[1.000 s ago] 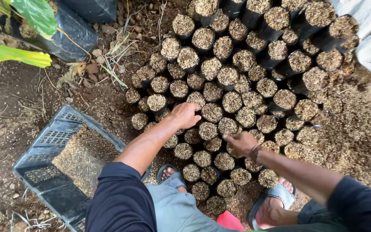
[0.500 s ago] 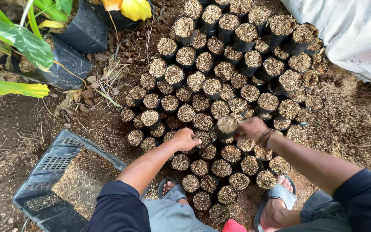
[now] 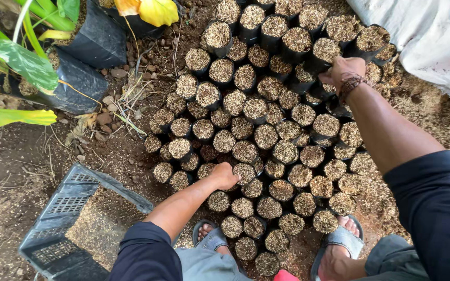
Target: The person arranges numerous small black seedling pots filled with soil into a tight grid on the ground. They repeatedly pick up, reposition, and align the pots by hand to form neat rows and columns.
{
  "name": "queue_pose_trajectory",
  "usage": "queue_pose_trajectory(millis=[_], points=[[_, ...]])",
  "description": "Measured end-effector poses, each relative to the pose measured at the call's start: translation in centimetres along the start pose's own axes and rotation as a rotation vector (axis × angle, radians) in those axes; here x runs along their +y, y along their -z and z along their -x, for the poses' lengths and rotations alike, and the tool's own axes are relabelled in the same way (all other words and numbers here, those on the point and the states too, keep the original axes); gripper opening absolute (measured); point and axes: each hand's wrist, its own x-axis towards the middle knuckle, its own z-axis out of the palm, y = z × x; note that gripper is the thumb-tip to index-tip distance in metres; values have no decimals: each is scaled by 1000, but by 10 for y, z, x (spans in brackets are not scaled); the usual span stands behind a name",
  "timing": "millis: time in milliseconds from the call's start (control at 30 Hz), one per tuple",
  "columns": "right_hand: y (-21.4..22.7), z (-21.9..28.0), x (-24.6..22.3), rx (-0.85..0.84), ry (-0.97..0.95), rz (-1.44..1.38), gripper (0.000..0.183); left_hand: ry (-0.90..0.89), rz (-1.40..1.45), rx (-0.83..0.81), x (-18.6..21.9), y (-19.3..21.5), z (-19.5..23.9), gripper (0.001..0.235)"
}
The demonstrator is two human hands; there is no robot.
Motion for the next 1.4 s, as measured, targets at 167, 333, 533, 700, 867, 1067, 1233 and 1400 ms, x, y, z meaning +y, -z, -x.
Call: queue_pose_trajectory(millis=[167,333,533,700,867,1067,1233,1400], points=[[-6,-8,10,2,45,-128,20,-21,48,41,-10,-11,-20,58],[-17,-14,26,33,141,-156,17,-54,112,81,-23,-24,-35,33],[12,56,100,-209,273,446,35,-202,79,177,-15,-24,-23,24],[13,139,186,-905,482,1100,57,-274,35,148,10,2,0,34],[9,166,204,-727,222,833,40,-256,169,286,44,21,16,32],[27,156,159,-520,131,580,24,-366,201,450,79,47,44,34],[65,123,84,-321,115,321,12,-503,251,487,89,67,65,46],[94,74,33,-12,69,135,12,-241,308,363,56,69,61,42]])
